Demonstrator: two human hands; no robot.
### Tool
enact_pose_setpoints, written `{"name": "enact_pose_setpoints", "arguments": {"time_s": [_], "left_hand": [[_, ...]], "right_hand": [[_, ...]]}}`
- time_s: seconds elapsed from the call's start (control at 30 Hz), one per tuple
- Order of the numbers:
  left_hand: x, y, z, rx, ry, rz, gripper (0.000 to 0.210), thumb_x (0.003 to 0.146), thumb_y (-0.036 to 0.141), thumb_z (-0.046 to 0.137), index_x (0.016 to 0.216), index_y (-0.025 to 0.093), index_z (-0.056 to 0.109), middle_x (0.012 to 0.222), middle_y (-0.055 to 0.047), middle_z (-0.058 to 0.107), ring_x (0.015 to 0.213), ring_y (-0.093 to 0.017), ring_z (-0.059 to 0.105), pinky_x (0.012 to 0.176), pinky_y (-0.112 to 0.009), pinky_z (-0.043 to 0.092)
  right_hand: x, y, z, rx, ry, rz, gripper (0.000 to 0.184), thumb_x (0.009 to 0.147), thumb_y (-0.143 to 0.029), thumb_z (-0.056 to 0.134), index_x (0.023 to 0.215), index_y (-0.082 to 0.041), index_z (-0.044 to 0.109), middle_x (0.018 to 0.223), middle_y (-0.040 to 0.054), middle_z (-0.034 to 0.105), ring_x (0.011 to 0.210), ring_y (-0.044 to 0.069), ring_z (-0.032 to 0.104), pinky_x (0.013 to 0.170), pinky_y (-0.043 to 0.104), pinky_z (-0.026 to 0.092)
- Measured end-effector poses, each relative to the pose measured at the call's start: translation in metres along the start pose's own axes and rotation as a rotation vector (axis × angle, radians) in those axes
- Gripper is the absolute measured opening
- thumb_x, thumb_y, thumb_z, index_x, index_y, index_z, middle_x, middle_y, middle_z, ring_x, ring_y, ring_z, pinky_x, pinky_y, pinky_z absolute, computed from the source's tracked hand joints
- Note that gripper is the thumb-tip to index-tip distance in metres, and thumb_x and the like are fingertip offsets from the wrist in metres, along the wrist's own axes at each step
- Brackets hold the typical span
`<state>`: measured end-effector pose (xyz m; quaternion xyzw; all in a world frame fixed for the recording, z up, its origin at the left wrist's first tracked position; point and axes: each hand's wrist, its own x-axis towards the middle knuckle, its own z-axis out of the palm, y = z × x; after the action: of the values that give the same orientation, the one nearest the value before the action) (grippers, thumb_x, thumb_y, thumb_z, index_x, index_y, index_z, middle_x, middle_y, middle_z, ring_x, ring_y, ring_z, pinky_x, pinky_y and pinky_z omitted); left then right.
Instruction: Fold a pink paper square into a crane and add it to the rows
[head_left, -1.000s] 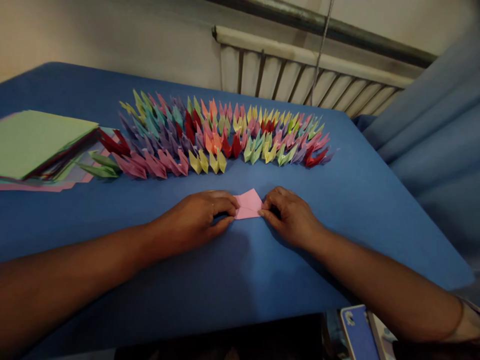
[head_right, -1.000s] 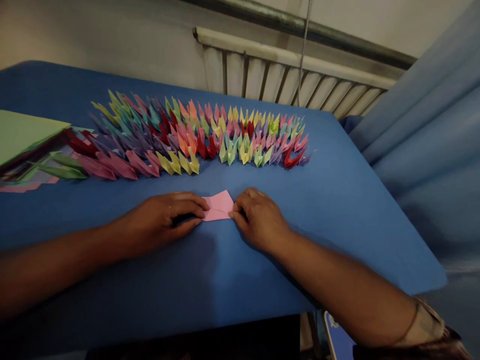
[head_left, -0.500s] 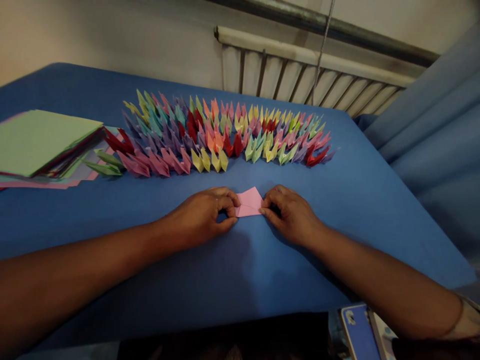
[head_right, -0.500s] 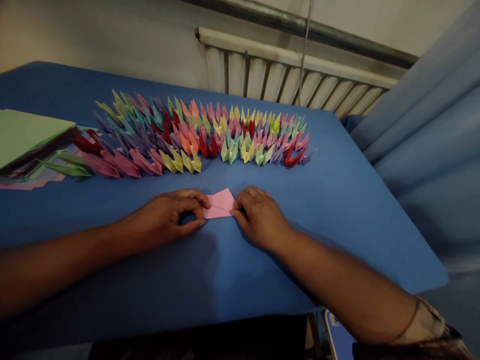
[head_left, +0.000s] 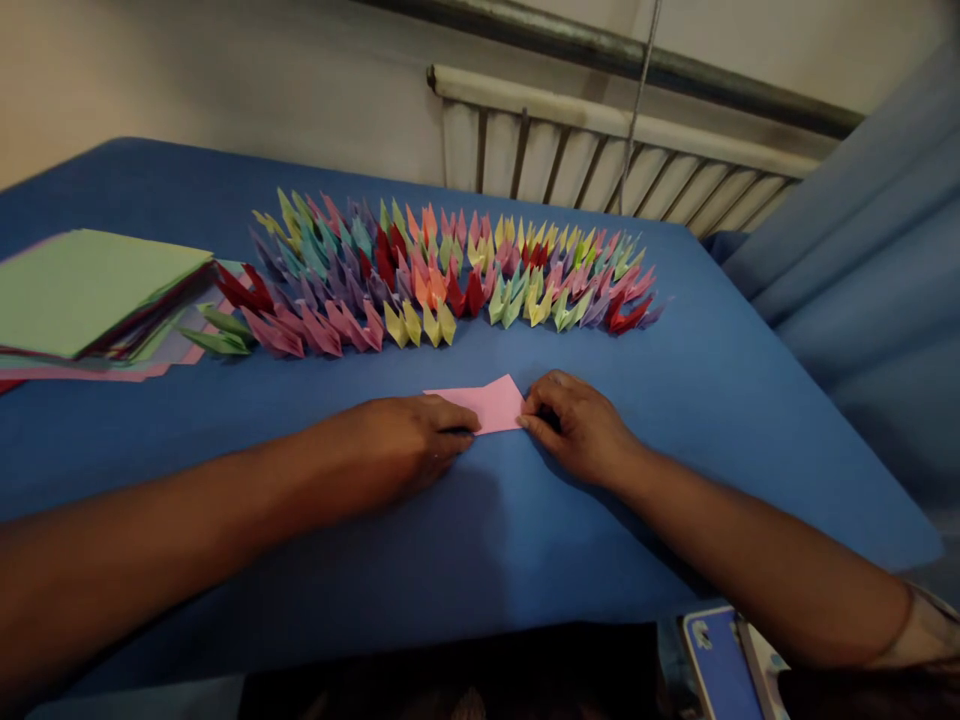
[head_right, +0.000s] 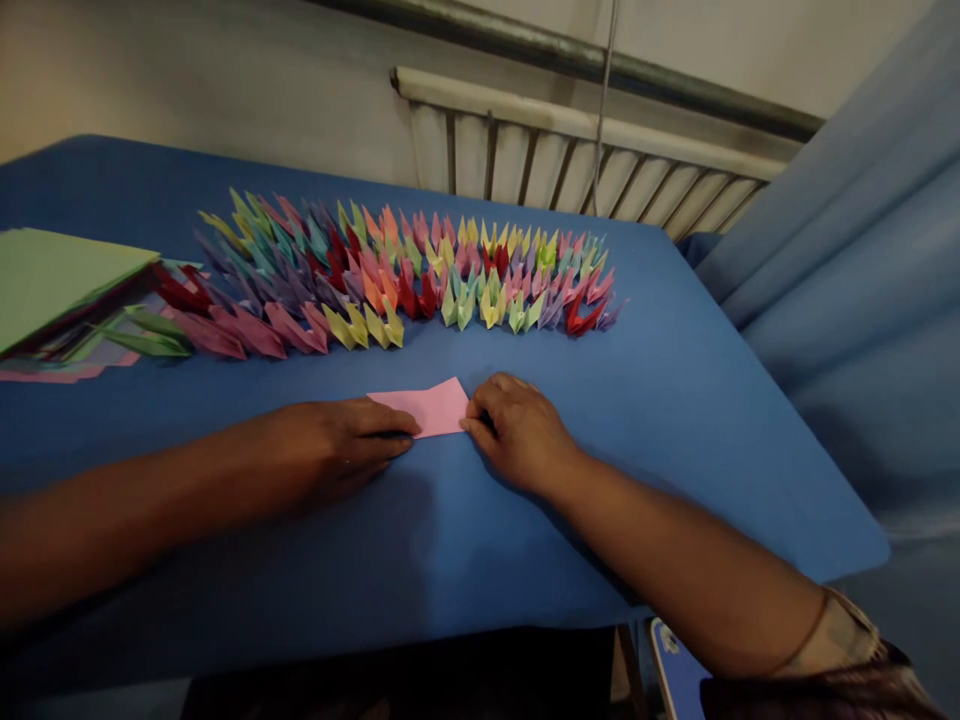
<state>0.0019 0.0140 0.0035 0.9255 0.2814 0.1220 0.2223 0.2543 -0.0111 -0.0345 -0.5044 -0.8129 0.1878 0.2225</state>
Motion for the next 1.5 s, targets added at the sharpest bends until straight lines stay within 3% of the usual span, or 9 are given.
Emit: {"name": "enact_pose_setpoints", "arguments": {"time_s": [0.23, 0.33, 0.53, 0.77, 0.93, 1.03, 1.23, 1.37, 1.5], "left_hand": [[0.000, -0.002, 0.005, 0.203, -0.072, 0.171, 0.036, 0.093, 0.030, 0.053, 0.127, 0.018, 0.060, 0.129, -0.012, 0.063, 0.116, -0.026, 0.059, 0.099, -0.039, 0.047], [-0.003, 0.005, 0.015, 0.301, -0.100, 0.183, 0.038, 0.092, 0.029, 0.055, 0.126, 0.015, 0.061, 0.131, -0.014, 0.062, 0.117, -0.029, 0.058, 0.103, -0.041, 0.044], [-0.010, 0.022, 0.032, 0.531, -0.073, 0.167, 0.032, 0.095, 0.019, 0.044, 0.117, 0.007, 0.065, 0.124, -0.019, 0.065, 0.112, -0.027, 0.061, 0.098, -0.038, 0.048], [-0.014, 0.017, 0.041, 0.559, 0.054, 0.188, 0.033, 0.092, 0.016, 0.049, 0.122, 0.010, 0.061, 0.124, -0.019, 0.065, 0.116, -0.028, 0.060, 0.097, -0.040, 0.048], [-0.012, 0.019, 0.038, 0.571, 0.026, 0.202, 0.033, 0.092, 0.018, 0.048, 0.121, 0.007, 0.061, 0.116, -0.017, 0.068, 0.111, -0.028, 0.062, 0.094, -0.040, 0.048], [-0.008, 0.021, 0.032, 0.564, 0.019, 0.202, 0.034, 0.094, 0.021, 0.046, 0.119, 0.006, 0.063, 0.112, -0.015, 0.069, 0.108, -0.028, 0.062, 0.096, -0.041, 0.047], [-0.002, 0.017, 0.031, 0.471, 0.035, 0.205, 0.032, 0.090, 0.026, 0.057, 0.116, 0.009, 0.065, 0.113, -0.014, 0.069, 0.107, -0.029, 0.060, 0.096, -0.042, 0.047], [-0.001, 0.012, 0.029, 0.258, 0.078, 0.155, 0.035, 0.092, 0.026, 0.054, 0.124, 0.013, 0.060, 0.125, -0.014, 0.064, 0.116, -0.028, 0.056, 0.101, -0.044, 0.044], [0.003, 0.010, 0.023, -0.161, 0.310, -0.018, 0.023, 0.093, 0.025, 0.051, 0.112, 0.019, 0.062, 0.122, -0.009, 0.063, 0.115, -0.022, 0.057, 0.101, -0.041, 0.046]], "right_hand": [[0.000, 0.000, 0.000, -0.002, -0.007, -0.002, 0.005, 0.089, -0.022, 0.059, 0.085, -0.021, 0.056, 0.088, 0.0032, 0.061, 0.084, 0.018, 0.056, 0.079, 0.033, 0.044], [0.000, 0.002, -0.001, 0.002, -0.003, 0.010, 0.003, 0.089, -0.023, 0.060, 0.090, -0.020, 0.058, 0.092, 0.0043, 0.061, 0.084, 0.018, 0.057, 0.080, 0.034, 0.045], [0.019, -0.008, -0.001, -0.042, 0.008, -0.069, 0.033, 0.085, -0.027, 0.067, 0.116, -0.020, 0.057, 0.124, 0.0101, 0.060, 0.113, 0.024, 0.054, 0.096, 0.042, 0.042], [0.066, -0.042, 0.005, -0.209, -0.204, -0.064, 0.026, 0.084, -0.028, 0.069, 0.108, -0.020, 0.065, 0.107, 0.0074, 0.068, 0.100, 0.023, 0.061, 0.089, 0.038, 0.041], [0.077, -0.043, 0.001, -0.140, -0.332, 0.086, 0.018, 0.080, -0.033, 0.071, 0.093, -0.021, 0.067, 0.079, -0.0012, 0.067, 0.070, 0.014, 0.057, 0.062, 0.026, 0.035], [0.073, -0.037, 0.002, -0.081, -0.346, 0.111, 0.008, 0.082, -0.030, 0.067, 0.080, -0.022, 0.067, 0.072, -0.0031, 0.063, 0.064, 0.012, 0.051, 0.057, 0.025, 0.031], [0.060, -0.011, 0.004, 0.225, -0.220, 0.216, 0.009, 0.076, -0.023, 0.066, 0.072, -0.019, 0.060, 0.064, -0.0052, 0.055, 0.060, 0.010, 0.046, 0.056, 0.023, 0.031], [0.050, -0.004, 0.008, 0.569, -0.016, 0.366, 0.023, 0.072, -0.031, 0.069, 0.067, -0.020, 0.050, 0.059, -0.0069, 0.049, 0.054, 0.009, 0.041, 0.053, 0.024, 0.032], [0.039, -0.020, 0.014, 0.976, 0.154, 0.476, 0.035, 0.067, -0.043, 0.076, 0.073, -0.020, 0.051, 0.062, -0.0062, 0.054, 0.052, 0.010, 0.047, 0.053, 0.025, 0.037]]}}
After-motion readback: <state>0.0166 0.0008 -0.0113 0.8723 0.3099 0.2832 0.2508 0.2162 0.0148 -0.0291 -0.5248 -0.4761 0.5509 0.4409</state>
